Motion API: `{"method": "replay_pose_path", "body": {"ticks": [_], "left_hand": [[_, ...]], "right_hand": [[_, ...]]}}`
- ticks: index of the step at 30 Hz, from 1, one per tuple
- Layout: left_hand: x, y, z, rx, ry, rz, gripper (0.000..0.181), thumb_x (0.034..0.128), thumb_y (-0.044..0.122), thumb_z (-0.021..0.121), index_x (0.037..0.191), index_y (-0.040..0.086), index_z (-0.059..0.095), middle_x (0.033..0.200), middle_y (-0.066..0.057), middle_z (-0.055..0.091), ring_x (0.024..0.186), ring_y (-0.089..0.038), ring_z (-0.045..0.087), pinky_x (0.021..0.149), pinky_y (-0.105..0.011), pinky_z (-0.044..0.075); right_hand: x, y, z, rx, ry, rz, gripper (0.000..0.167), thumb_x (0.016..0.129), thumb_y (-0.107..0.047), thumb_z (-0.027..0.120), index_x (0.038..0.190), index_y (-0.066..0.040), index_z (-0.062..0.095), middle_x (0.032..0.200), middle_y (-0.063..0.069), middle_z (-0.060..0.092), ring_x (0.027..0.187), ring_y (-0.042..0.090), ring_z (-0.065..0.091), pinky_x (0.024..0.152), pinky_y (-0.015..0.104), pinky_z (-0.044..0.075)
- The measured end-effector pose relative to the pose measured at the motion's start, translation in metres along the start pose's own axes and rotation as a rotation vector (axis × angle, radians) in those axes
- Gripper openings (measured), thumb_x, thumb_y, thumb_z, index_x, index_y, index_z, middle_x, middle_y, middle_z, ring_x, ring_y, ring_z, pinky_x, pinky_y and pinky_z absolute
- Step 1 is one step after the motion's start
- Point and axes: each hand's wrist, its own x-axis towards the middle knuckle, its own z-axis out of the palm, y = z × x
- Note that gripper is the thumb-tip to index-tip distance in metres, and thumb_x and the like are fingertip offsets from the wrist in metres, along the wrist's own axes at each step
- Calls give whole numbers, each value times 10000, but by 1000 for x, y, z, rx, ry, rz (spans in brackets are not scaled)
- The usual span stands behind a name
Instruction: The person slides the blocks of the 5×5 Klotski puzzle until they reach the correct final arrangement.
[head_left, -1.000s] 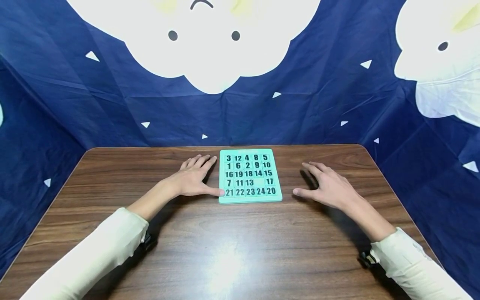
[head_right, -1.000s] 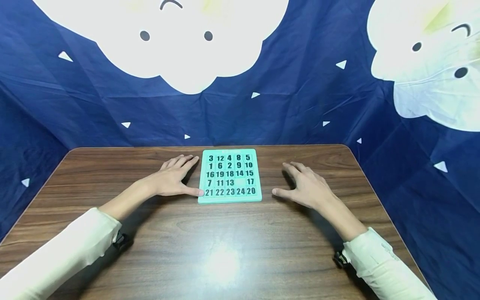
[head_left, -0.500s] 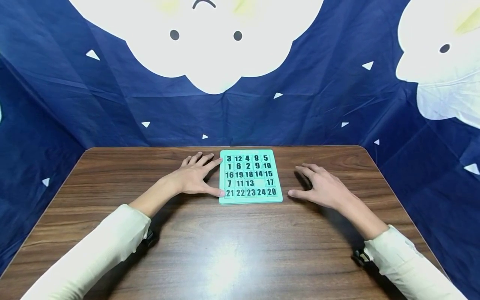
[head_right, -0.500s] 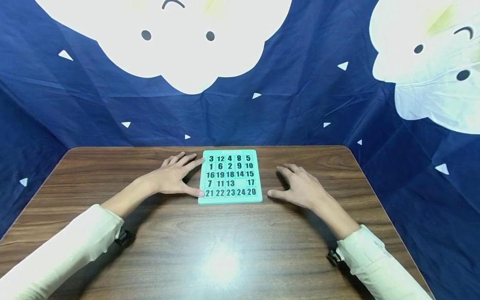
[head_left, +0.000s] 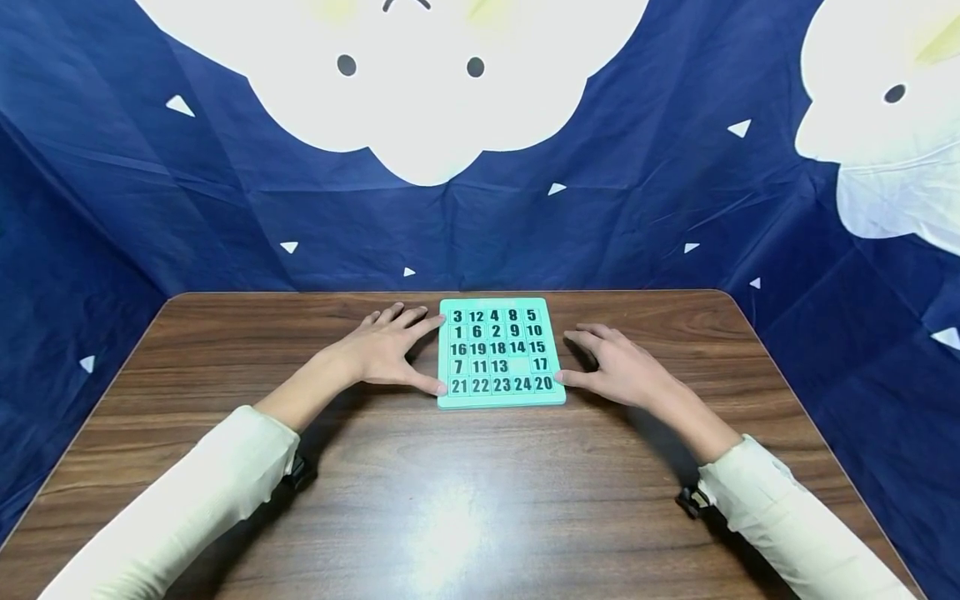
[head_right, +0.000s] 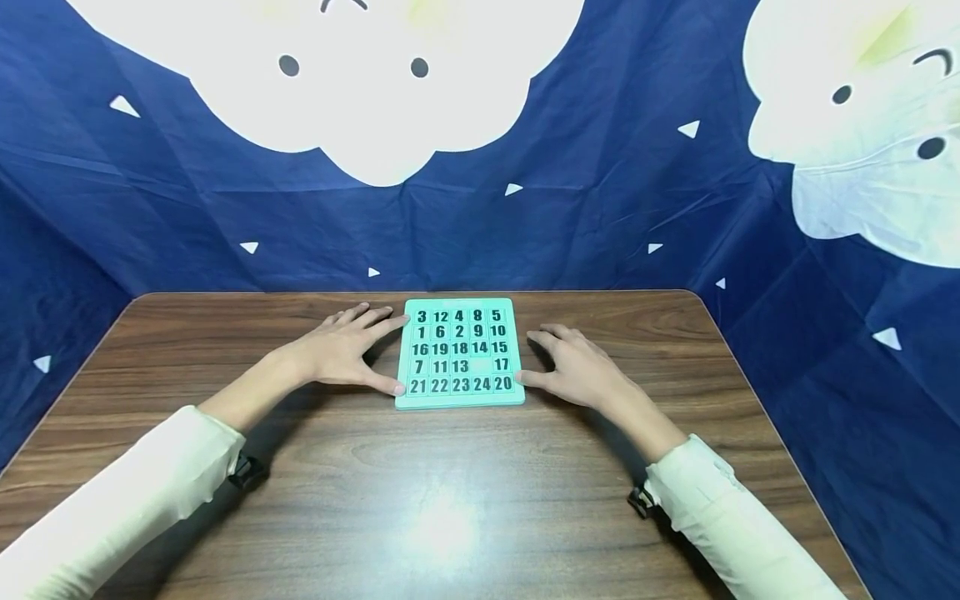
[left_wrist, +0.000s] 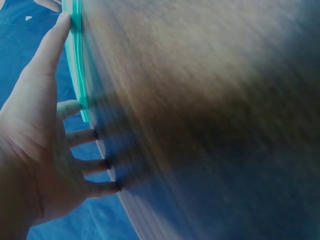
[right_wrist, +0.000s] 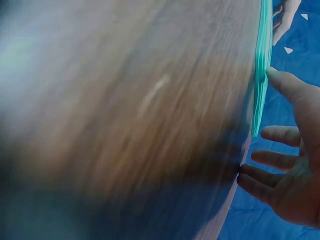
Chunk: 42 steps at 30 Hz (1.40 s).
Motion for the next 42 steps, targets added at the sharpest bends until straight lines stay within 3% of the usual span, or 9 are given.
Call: {"method": "replay_pose_path", "body": {"ticks": [12,20,28,42], "left_hand": [[-3,2,-3,-10,-37,-11,1362,775,988,730,1836,374,134,1927,-105,107,1768,-523,4,1386,-791,71],[-1,1,1,-11,-35,-10,1368,769,993,730,1835,381,131,1928,-100,97,1769,-518,-11,1382,-799,58],[1,0,1,-11,-38,-5,1361,779,992,722,1836,383,118,1929,-100,91,1768,-519,-15,1382,-798,44],[2,-1,1,-5,-46,-5,1360,790,995,706,1838,374,103,1931,-102,69,1769,-517,-28,1386,-792,36]], "right_hand": [[15,-17,0,47,33,-78,658,1109,-475,719,1634,-94,611,1761,252,468,1623,531,449,1291,743,405],[23,-30,1,61,39,-112,619,1116,-448,714,1606,-77,638,1744,274,478,1630,522,433,1319,713,383],[37,-42,3,55,-5,-117,613,1128,-467,689,1619,-105,628,1775,248,445,1672,505,383,1338,704,369],[61,-71,9,49,-70,-159,608,1133,-463,679,1626,-112,623,1795,222,430,1727,434,312,1408,699,219]]}}
